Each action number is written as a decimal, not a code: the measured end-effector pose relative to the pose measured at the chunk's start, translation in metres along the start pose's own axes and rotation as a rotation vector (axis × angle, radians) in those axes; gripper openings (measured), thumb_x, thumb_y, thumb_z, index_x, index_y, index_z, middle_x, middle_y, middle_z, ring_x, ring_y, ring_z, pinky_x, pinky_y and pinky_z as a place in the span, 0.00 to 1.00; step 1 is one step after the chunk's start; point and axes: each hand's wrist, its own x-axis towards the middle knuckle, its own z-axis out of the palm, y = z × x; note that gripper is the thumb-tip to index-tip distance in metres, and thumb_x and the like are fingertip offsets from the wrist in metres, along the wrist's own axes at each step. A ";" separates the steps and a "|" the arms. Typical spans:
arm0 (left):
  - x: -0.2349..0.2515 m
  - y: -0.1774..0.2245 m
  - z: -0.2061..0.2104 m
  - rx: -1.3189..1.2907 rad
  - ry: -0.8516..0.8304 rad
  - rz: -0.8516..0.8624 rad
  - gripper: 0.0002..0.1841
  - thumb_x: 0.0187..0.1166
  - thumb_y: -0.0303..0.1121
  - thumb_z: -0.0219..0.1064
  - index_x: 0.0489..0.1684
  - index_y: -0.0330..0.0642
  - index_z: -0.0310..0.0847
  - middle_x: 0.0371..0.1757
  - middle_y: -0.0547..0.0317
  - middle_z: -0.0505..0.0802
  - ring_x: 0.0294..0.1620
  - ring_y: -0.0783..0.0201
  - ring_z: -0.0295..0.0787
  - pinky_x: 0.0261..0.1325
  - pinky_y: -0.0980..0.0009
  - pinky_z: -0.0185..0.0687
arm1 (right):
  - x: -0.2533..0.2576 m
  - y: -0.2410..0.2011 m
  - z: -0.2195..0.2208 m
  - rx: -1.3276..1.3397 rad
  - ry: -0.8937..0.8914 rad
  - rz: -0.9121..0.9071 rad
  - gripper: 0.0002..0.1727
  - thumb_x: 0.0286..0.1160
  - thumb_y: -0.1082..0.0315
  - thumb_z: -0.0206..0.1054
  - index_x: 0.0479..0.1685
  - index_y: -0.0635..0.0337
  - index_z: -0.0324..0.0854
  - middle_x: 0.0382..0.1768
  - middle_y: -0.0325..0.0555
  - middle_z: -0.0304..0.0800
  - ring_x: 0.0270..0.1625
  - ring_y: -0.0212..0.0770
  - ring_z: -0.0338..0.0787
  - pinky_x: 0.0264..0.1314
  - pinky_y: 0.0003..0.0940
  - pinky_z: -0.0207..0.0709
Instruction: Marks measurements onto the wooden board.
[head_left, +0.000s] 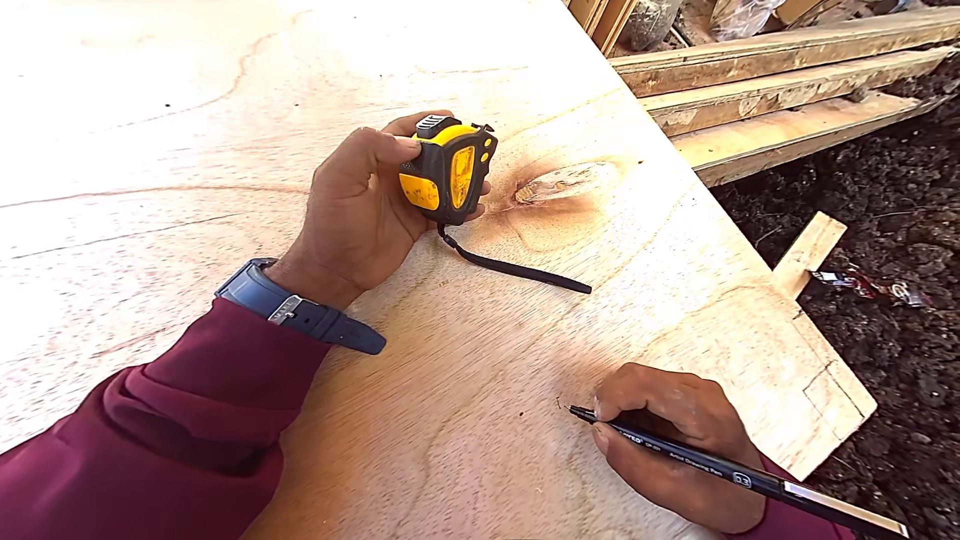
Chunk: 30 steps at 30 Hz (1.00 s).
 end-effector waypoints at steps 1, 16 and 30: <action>0.000 0.000 0.000 -0.003 0.000 -0.004 0.26 0.87 0.43 0.39 0.81 0.51 0.69 0.71 0.48 0.85 0.68 0.48 0.86 0.65 0.49 0.86 | 0.000 0.000 0.000 0.006 -0.013 0.010 0.03 0.72 0.72 0.71 0.39 0.63 0.86 0.32 0.40 0.88 0.29 0.23 0.84 0.29 0.15 0.79; 0.001 0.000 0.001 -0.002 0.001 0.005 0.26 0.87 0.43 0.40 0.81 0.50 0.69 0.71 0.47 0.85 0.68 0.48 0.86 0.65 0.49 0.86 | 0.003 0.000 -0.001 0.028 -0.017 0.057 0.03 0.72 0.72 0.71 0.38 0.62 0.85 0.30 0.38 0.87 0.29 0.22 0.82 0.28 0.14 0.77; 0.000 0.001 0.002 -0.025 0.012 -0.005 0.26 0.87 0.42 0.40 0.82 0.50 0.67 0.71 0.48 0.85 0.67 0.48 0.86 0.66 0.49 0.86 | 0.004 -0.002 0.001 0.023 0.007 0.074 0.03 0.71 0.73 0.72 0.39 0.62 0.86 0.30 0.38 0.88 0.29 0.22 0.83 0.29 0.15 0.79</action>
